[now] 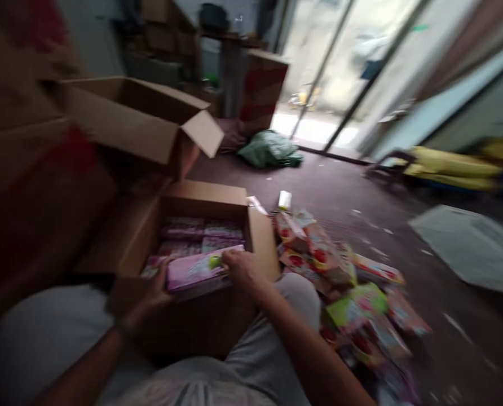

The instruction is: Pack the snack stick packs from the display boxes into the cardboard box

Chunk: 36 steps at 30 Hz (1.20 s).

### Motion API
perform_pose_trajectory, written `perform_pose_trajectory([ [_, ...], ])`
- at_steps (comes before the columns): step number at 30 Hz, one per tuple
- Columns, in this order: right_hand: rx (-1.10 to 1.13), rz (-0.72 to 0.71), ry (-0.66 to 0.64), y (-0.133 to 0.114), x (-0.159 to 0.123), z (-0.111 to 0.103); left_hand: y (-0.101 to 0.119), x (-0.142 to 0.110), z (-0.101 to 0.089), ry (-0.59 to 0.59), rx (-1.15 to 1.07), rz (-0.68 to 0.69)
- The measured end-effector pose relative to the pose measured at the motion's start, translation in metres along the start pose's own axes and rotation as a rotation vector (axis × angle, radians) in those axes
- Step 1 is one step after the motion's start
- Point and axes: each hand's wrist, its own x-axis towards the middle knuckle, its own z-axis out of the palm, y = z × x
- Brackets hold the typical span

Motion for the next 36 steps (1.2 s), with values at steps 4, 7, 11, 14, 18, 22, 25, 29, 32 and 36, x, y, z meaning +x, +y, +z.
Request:
perform_pose_trajectory([
  [4, -0.171, -0.228, -0.1, -0.035, 0.022, -0.005, -0.011, -0.027, -0.022, 0.027, -0.011, -0.026],
  [7, -0.246, -0.326, -0.165, -0.068, 0.026, -0.006, -0.012, -0.023, -0.017, 0.048, -0.005, -0.006],
  [11, -0.349, -0.379, -0.228, -0.095, 0.035, 0.0, -0.014, -0.026, -0.012, 0.037, 0.003, 0.03],
  [14, -0.417, -0.406, -0.268, -0.102, 0.038, -0.002, -0.017, -0.029, -0.012, 0.035, 0.021, 0.036],
  [18, -0.477, -0.399, -0.318, -0.097, 0.035, -0.008, -0.02, -0.028, -0.012, 0.021, 0.046, 0.038],
  [22, -0.513, -0.331, -0.319, -0.065, 0.029, -0.01, -0.018, -0.026, -0.012, -0.001, 0.053, 0.049],
  [25, -0.517, -0.216, -0.33, -0.023, 0.02, -0.019, -0.014, -0.025, -0.014, -0.014, 0.069, 0.036],
  [29, -0.514, -0.004, -0.274, 0.042, -0.006, -0.048, -0.01, -0.026, -0.017, 0.002, 0.055, -0.004],
  [32, -0.505, 0.217, -0.208, 0.076, -0.036, -0.065, -0.014, -0.023, -0.019, 0.039, 0.002, -0.092],
  [36, -0.387, 0.349, -0.145, 0.082, -0.062, -0.045, -0.02, 0.009, -0.016, 0.148, -0.104, -0.27],
])
